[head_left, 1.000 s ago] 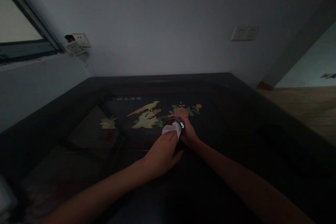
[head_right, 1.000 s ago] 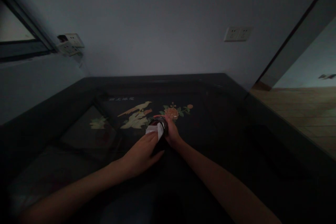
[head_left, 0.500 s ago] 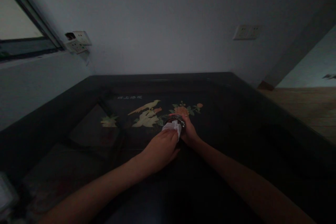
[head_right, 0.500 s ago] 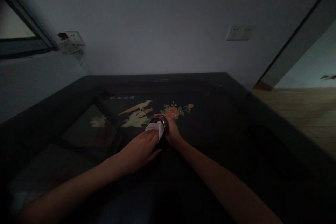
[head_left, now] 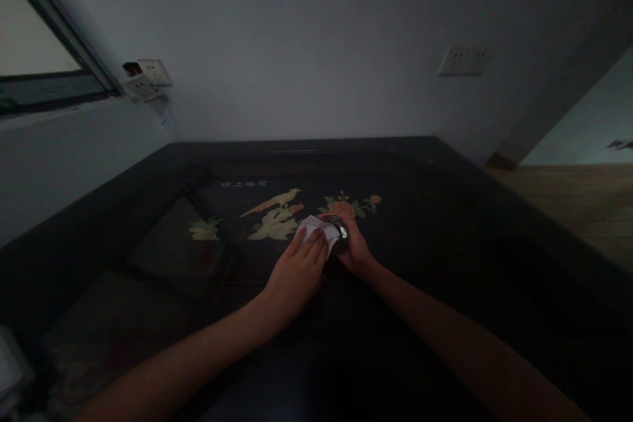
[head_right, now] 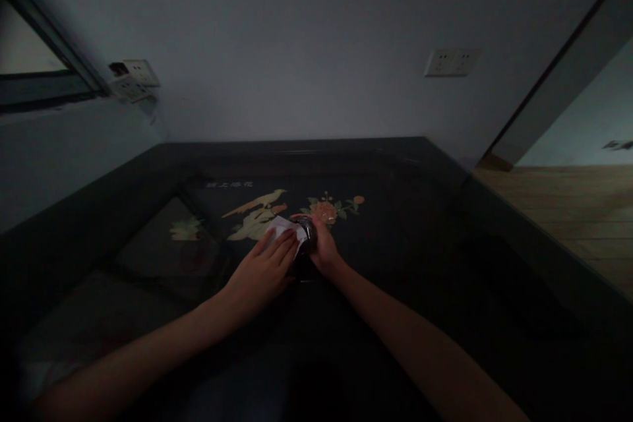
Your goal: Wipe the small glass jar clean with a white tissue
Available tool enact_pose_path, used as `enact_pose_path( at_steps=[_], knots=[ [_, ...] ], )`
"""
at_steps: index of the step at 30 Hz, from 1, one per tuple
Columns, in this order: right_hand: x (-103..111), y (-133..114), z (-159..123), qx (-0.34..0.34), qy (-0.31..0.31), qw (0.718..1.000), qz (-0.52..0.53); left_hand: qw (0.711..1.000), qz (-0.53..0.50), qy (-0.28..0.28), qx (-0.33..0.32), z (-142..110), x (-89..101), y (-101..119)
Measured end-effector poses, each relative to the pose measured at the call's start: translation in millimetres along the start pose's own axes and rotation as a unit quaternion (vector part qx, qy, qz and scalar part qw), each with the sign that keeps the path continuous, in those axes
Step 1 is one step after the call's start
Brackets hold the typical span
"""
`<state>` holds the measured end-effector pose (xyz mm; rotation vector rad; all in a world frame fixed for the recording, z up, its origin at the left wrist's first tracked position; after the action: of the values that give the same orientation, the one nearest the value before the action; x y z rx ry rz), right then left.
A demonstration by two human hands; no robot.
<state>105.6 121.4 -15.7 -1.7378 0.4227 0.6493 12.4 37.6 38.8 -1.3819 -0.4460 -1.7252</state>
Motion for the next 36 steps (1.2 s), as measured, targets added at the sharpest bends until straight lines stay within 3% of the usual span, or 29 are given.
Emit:
enact_pose_path(
  at_steps=[3, 7, 9, 12, 15, 16, 18, 21, 24, 30, 36],
  knots=[
    [-2, 0, -1, 0.008, -0.004, 1.0, -0.007, 0.999, -0.045, -0.017, 0.019, -1, -0.7, 7],
    [-2, -1, -1, 0.015, 0.003, 1.0, -0.011, 0.978, -0.197, -0.027, 0.064, -2, 6.0, 13],
    [-1, -1, -1, 0.018, 0.005, 1.0, -0.016, 0.947, -0.304, -0.027, 0.099, -1, 12.6, 13],
    [0, -1, -1, 0.015, -0.004, 1.0, -0.025, 0.876, -0.456, -0.023, 0.156, 3, 20.9, 11],
    [1, -1, 0, 0.01, -0.002, 1.0, -0.026, 0.831, -0.526, -0.027, 0.179, 4, 22.6, 10],
    [1, -1, 0, 0.009, 0.001, 1.0, -0.025, 0.833, -0.524, -0.026, 0.175, 4, 22.1, 9],
    [1, -1, 1, 0.008, 0.005, 1.0, -0.02, 0.866, -0.476, -0.019, 0.152, 3, 20.3, 9],
    [0, 0, 0, 0.001, 0.003, 1.0, -0.013, 0.943, -0.32, -0.012, 0.088, 1, 15.8, 8],
    [1, 0, 0, -0.004, 0.002, 1.0, -0.01, 0.987, -0.156, -0.003, 0.029, -1, 9.8, 7],
    [4, 1, 3, -0.039, -0.018, 0.999, -0.014, 0.999, 0.018, 0.027, -0.019, -5, 1.1, 1],
    [5, 3, 6, -0.054, -0.018, 0.998, 0.006, 0.999, -0.031, -0.024, -0.026, -7, -1.1, -3]
  ],
)
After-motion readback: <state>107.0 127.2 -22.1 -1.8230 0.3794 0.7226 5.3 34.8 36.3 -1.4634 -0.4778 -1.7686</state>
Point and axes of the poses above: each hand's wrist, its own z-axis towards the middle knuckle, its own x-axis out of the back of the hand, y = z × x, the point moved 4 cm from there along z, towards the middle knuckle, and after that the axes turned 11 degrees about y, right-handed, at the moved point
